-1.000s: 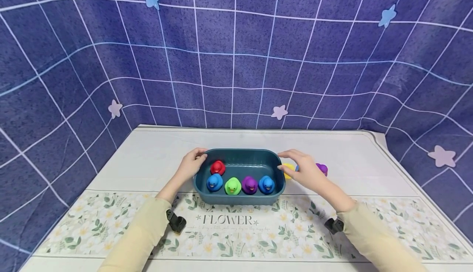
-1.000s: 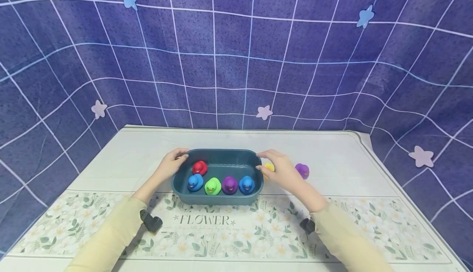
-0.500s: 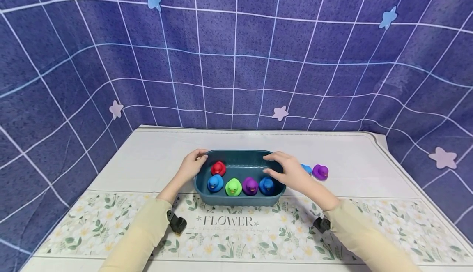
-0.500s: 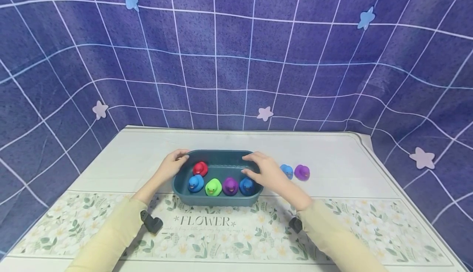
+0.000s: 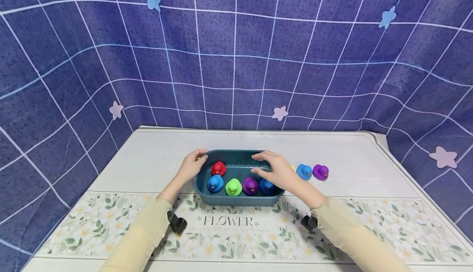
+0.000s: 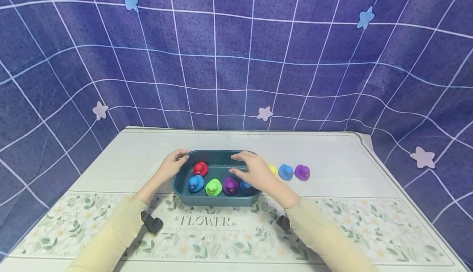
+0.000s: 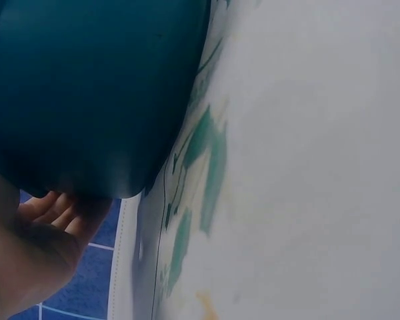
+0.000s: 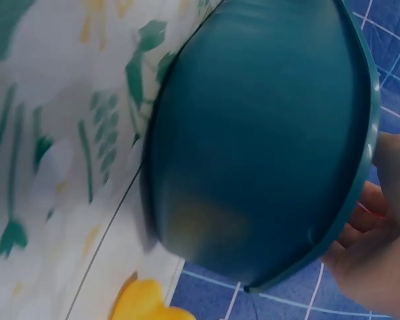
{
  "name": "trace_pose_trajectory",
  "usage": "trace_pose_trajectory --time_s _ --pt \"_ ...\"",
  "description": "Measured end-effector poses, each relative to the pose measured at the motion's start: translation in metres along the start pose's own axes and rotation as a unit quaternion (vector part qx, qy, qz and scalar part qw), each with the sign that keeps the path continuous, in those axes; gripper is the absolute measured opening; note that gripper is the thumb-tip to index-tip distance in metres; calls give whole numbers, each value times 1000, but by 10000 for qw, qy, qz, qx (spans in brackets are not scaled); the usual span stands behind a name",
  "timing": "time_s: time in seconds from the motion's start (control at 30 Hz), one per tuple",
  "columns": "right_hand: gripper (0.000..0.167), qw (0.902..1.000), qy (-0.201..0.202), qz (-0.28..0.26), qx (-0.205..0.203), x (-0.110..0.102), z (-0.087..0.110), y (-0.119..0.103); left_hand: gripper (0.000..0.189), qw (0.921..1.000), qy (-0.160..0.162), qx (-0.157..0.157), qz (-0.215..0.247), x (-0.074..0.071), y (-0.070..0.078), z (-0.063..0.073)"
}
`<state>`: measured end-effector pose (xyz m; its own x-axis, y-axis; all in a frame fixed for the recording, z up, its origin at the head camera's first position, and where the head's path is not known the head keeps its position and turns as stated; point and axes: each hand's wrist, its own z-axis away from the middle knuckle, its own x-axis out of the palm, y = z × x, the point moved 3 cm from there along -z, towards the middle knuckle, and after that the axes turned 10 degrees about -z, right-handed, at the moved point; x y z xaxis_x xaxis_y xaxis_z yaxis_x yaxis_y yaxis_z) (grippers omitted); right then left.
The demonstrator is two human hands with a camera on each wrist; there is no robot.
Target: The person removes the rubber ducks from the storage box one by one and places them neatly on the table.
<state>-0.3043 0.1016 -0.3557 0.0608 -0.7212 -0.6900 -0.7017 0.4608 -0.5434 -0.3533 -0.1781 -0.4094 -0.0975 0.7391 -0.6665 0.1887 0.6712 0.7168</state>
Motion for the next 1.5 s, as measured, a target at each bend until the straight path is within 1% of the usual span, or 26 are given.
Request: trace_pose_trajectory --time_s 0.2,0.57,0.77,0.87,1.0,1.1,1.27,1.33,1.5 --pt "37 9997 -76 -195 152 10 -9 -5 29 10000 12 -25 32 -1 3 1" --pt "37 9992 -199 -333 99 28 -23 -12 29 10000 12 -30 4 0 4 2" --pt "39 9987 -266 -341 267 35 -30 -14 28 10000 7 -21 9 0 2 1" --pt "39 9978 -318 -445 371 39 -34 -17 29 10000 15 -1 -38 0 2 1" --pt "38 9965 -389 -614 412 44 -39 -19 29 10000 34 37 -70 -1 2 1" --pt "38 9963 -458 -620 367 48 -43 -22 29 9999 26 43 -92 -1 1 1" --pt "39 9958 -581 -615 342 56 -48 -24 30 10000 -46 -64 -25 0 1 0" --pt "39 9953 -641 -612 378 60 -49 -25 30 9999 -63 -101 12 0 1 0" --pt "39 9941 -794 -576 455 67 -54 -25 29 9999 -57 -69 55 0 2 1"
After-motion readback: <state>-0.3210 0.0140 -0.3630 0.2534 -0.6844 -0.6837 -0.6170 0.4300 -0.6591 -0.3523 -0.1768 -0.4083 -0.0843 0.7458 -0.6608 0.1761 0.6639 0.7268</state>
